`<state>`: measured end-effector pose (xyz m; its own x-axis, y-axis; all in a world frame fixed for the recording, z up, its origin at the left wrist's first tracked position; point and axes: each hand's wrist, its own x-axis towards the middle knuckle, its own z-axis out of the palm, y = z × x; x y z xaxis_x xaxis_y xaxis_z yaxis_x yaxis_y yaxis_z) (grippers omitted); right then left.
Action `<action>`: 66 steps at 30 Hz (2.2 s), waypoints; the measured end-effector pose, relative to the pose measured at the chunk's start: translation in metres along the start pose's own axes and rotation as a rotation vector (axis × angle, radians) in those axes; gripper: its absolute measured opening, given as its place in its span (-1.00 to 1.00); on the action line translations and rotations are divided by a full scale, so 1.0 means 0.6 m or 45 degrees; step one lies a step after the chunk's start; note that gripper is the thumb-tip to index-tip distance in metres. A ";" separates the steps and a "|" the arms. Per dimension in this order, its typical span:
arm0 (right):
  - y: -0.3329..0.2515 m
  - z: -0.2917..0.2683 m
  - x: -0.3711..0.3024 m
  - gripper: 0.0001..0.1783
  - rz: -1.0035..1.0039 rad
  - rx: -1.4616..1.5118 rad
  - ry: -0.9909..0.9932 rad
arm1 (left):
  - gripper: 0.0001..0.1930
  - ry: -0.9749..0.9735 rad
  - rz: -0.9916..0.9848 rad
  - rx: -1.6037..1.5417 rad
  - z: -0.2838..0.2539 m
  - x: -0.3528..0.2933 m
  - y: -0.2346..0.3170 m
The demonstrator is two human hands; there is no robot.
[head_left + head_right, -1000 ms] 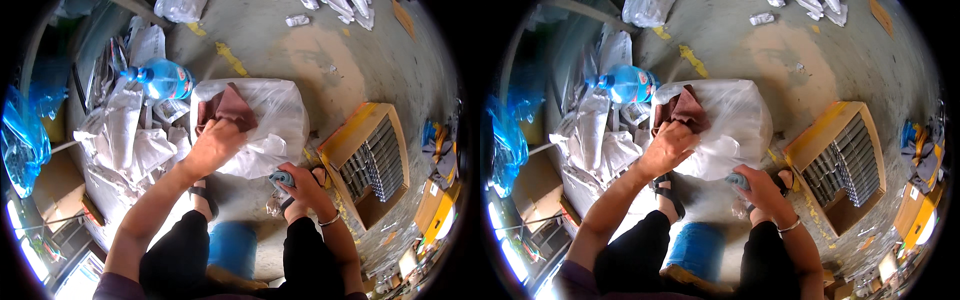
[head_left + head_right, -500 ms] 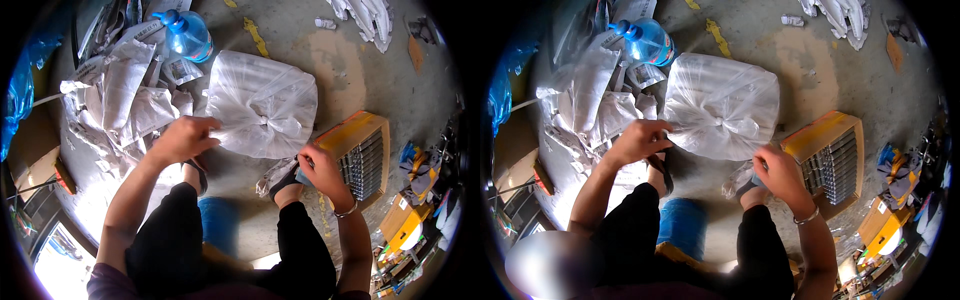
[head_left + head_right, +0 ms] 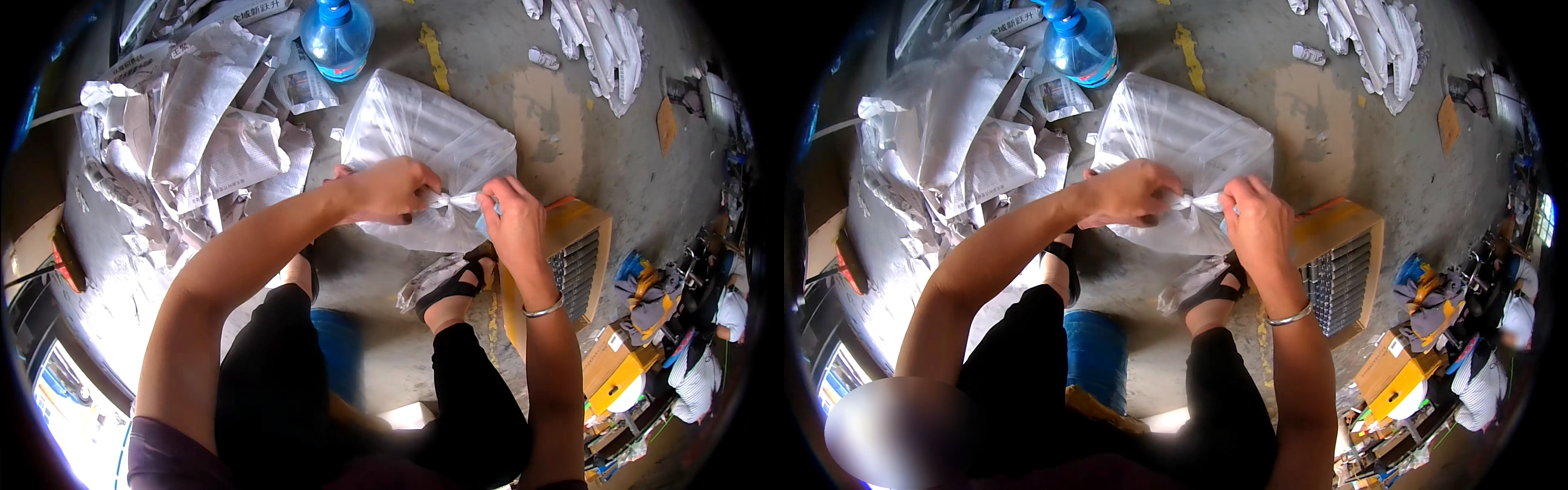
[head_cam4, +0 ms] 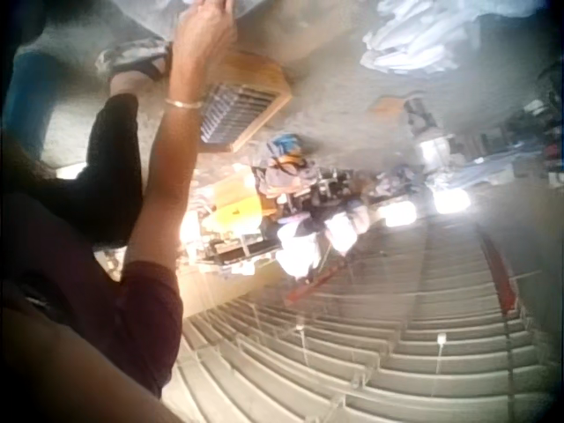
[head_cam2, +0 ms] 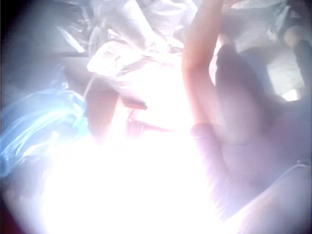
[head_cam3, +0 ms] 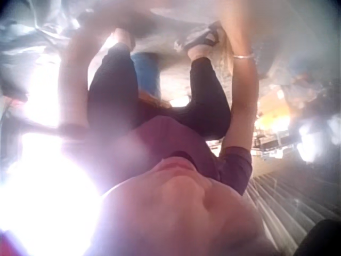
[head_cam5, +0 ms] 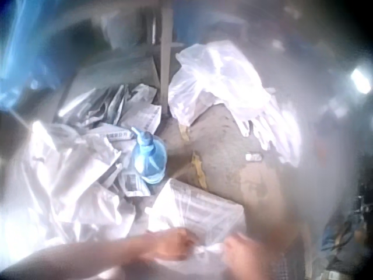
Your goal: The person sits on a low stool and wipes cylindrical metal parts with a blue cloth. They take the parts from a plastic bag, clean them, and place them into a cardboard box. The person also handles a large plastic-wrapped bundle and a blue bottle.
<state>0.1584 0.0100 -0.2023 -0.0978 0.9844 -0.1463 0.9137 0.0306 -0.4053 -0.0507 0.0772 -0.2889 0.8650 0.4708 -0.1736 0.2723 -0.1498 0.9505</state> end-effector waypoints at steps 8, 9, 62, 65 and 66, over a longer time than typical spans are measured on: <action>-0.031 -0.005 -0.009 -0.81 -0.131 0.006 0.288 | -0.82 -0.250 -0.423 -0.922 -0.014 0.009 -0.009; -0.032 0.005 -0.017 -0.81 -0.203 -0.052 0.180 | -0.83 -0.246 -0.436 -0.990 -0.010 0.010 -0.016; -0.014 0.048 -0.028 -0.74 0.362 0.047 -0.264 | -0.84 0.294 -0.287 -0.605 0.045 -0.028 0.002; -0.017 0.054 -0.040 -0.76 0.318 0.073 -0.494 | -0.83 0.321 -0.217 -0.492 0.053 -0.022 -0.002; -0.023 0.057 -0.045 -0.77 0.306 0.130 -0.561 | -0.83 0.349 -0.160 -0.422 0.055 -0.025 -0.002</action>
<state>0.1350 -0.0232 -0.2239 -0.0666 0.7944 -0.6037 0.8898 -0.2265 -0.3962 -0.0500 0.0414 -0.2959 0.6779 0.6874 -0.2606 0.1795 0.1889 0.9654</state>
